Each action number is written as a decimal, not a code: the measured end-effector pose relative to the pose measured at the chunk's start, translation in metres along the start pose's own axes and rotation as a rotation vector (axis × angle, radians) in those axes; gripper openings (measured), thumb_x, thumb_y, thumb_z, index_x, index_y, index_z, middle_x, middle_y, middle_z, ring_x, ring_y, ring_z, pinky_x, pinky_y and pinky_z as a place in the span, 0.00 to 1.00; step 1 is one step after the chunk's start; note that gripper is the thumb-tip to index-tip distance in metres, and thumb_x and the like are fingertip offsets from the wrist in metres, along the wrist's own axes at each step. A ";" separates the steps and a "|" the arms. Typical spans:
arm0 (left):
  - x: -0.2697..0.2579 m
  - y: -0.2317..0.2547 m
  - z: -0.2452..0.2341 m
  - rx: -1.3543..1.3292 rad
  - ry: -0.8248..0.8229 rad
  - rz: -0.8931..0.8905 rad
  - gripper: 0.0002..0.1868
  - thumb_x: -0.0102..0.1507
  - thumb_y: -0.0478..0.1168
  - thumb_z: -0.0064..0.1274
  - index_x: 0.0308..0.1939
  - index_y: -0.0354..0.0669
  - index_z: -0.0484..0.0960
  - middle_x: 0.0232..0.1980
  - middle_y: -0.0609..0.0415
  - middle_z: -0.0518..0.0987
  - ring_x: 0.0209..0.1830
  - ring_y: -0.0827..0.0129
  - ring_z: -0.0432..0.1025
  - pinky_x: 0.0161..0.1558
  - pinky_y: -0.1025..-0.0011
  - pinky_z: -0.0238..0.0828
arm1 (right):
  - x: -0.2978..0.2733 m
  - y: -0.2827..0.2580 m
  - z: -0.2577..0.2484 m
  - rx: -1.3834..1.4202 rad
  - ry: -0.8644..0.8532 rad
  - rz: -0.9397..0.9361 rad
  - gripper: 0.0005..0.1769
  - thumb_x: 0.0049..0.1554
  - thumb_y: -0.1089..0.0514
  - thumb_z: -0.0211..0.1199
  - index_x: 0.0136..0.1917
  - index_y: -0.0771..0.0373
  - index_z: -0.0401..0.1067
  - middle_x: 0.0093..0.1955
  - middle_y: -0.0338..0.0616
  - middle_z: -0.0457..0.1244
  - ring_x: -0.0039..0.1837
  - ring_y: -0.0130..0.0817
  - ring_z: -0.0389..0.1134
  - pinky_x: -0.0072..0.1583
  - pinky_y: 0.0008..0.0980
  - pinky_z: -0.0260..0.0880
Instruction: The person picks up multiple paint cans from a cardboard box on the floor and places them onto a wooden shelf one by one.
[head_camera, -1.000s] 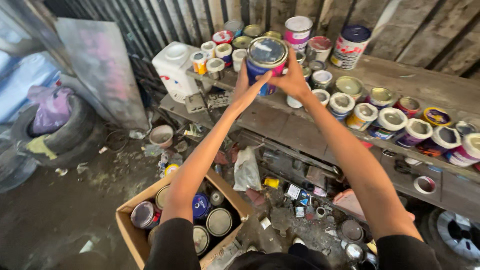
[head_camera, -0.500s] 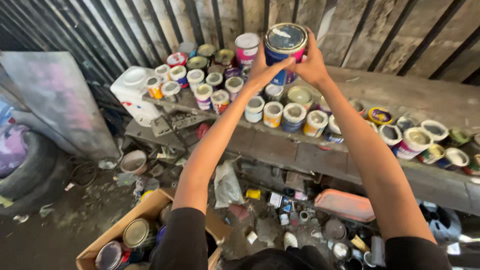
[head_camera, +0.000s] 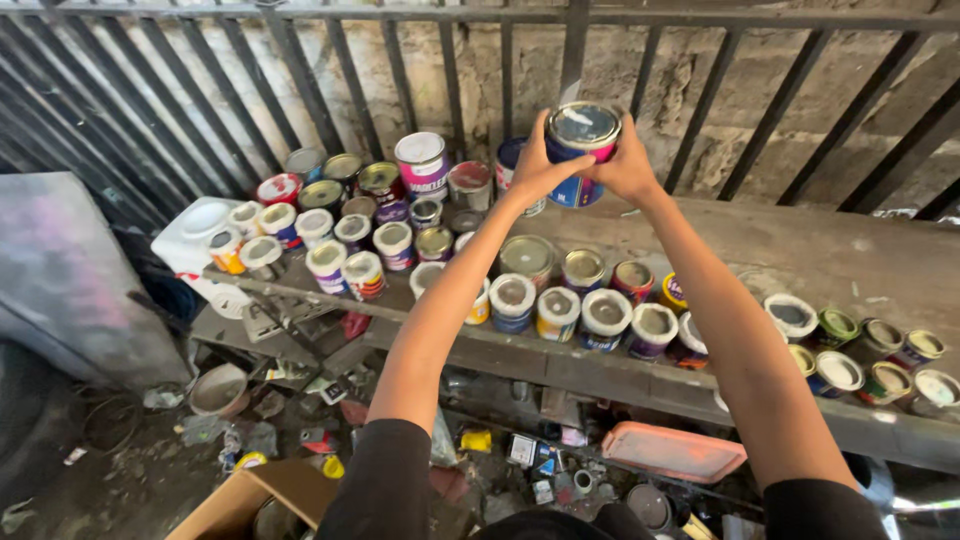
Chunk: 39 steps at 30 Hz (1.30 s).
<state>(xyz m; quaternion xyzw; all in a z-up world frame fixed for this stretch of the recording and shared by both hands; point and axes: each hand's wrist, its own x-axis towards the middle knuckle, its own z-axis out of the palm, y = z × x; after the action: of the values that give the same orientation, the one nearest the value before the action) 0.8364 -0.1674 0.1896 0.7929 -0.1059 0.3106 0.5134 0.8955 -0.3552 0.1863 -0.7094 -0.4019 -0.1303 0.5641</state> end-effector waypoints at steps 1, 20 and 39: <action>0.002 -0.008 0.008 0.036 -0.005 -0.038 0.68 0.46 0.57 0.76 0.77 0.34 0.49 0.72 0.34 0.68 0.73 0.50 0.65 0.70 0.60 0.61 | 0.001 0.009 -0.005 -0.022 0.004 -0.015 0.60 0.43 0.57 0.85 0.79 0.68 0.50 0.73 0.52 0.64 0.74 0.39 0.65 0.75 0.38 0.65; 0.013 -0.108 0.047 0.309 -0.141 -0.085 0.58 0.48 0.59 0.72 0.73 0.39 0.59 0.68 0.32 0.71 0.69 0.43 0.67 0.68 0.58 0.65 | -0.002 0.091 0.001 -0.162 -0.052 0.161 0.56 0.36 0.47 0.87 0.67 0.67 0.58 0.66 0.55 0.66 0.68 0.43 0.68 0.68 0.41 0.68; 0.005 -0.121 0.076 0.331 -0.099 -0.044 0.42 0.59 0.58 0.63 0.72 0.48 0.64 0.68 0.29 0.66 0.69 0.35 0.64 0.67 0.51 0.64 | -0.010 0.145 -0.001 -0.315 -0.221 0.474 0.94 0.30 0.49 0.89 0.81 0.67 0.15 0.78 0.76 0.41 0.79 0.65 0.46 0.77 0.47 0.48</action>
<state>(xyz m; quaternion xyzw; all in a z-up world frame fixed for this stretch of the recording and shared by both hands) 0.9287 -0.1789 0.0810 0.8832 -0.0609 0.2729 0.3765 0.9940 -0.3664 0.0795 -0.8719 -0.2590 0.0220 0.4149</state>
